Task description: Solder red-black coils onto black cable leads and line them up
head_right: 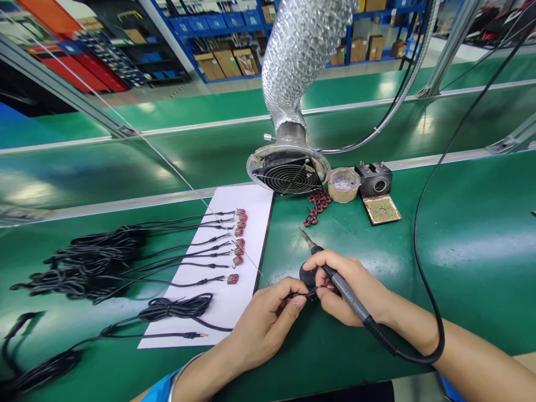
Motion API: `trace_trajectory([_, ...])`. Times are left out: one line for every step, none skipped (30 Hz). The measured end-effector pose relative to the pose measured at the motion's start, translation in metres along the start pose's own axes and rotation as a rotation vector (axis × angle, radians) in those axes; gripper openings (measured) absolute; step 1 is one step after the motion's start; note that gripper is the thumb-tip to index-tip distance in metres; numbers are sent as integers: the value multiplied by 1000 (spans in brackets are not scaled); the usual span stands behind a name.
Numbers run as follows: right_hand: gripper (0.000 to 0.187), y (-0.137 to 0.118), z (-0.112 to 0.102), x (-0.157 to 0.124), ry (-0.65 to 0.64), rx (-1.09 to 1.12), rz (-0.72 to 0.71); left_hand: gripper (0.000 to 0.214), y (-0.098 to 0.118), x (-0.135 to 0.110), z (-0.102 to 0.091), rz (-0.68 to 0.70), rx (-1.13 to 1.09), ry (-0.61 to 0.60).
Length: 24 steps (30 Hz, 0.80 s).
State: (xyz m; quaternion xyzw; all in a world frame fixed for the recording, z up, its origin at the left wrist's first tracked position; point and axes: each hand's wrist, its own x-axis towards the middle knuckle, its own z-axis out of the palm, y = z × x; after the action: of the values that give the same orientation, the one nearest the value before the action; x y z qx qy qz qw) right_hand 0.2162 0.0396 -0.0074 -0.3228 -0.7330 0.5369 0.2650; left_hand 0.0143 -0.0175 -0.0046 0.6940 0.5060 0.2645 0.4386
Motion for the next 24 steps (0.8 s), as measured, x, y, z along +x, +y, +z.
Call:
trace_trajectory([39,0,0,0,0,-4,-2,17,0,0,0,3,-1,0])
trace_trajectory([38,0,1,0,-2,-5,-7,17,0,1,0,8,-2,1])
trace_trajectory([37,0,1,0,-6,-4,-11,17,0,1,1,16,-2,3])
trace_trajectory([36,0,1,0,-10,-4,-14,16,0,2,1,25,-3,5])
trace_trajectory([35,0,1,0,-16,-5,-14,16,-1,2,1,29,-4,7])
trace_trajectory([35,0,0,-1,-25,-7,-12,16,-1,2,1,30,-5,9])
trace_trajectory([35,0,-1,-1,-33,-8,-7,15,-2,2,2,28,-5,12])
trace_trajectory([37,-1,-1,-1,-43,-9,1,15,-2,2,2,25,-3,16])
trace_trajectory([39,-1,-2,-2,-53,-10,13,14,-3,2,2,25,0,23])
trace_trajectory([41,-2,-3,-2,-65,-11,24,14,-4,1,3,32,5,36])
trace_trajectory([42,-4,-3,-2,-77,-12,36,14,-5,1,3,44,13,55])
trace_trajectory([42,-5,-3,-2,-87,-13,47,14,-6,0,4,61,24,77])
trace_trajectory([41,-6,-3,-2,-93,-11,57,14,-7,0,5,79,37,101])
trace_trajectory([40,-7,-3,-2,-95,-2,67,13,-7,0,6,99,52,127])
trace_trajectory([39,-7,-2,-1,-95,14,78,12,-8,0,6,119,67,155])
trace_trajectory([39,-7,-1,-1,-93,39,89,10,-8,0,7,138,80,181])
trace_trajectory([39,-6,0,0,-89,71,101,9,-8,0,8,159,92,206])
trace_trajectory([39,-5,1,0,-83,104,113,8,-8,0,8,180,102,231])
trace_trajectory([39,-3,2,0,-75,135,123,7,-8,0,9,198,111,255])
trace_trajectory([39,-2,3,0,-67,160,131,7,-8,0,9,215,119,278])
trace_trajectory([38,-1,3,0,-56,175,135,6,-8,1,10,230,128,299])
trace_trajectory([38,0,4,0,-46,182,137,6,-8,1,11,243,139,322])
trace_trajectory([38,1,5,-1,-35,183,136,5,-8,1,12,259,153,347])
trace_trajectory([38,1,5,-1,-23,180,132,5,-8,1,12,279,169,372])
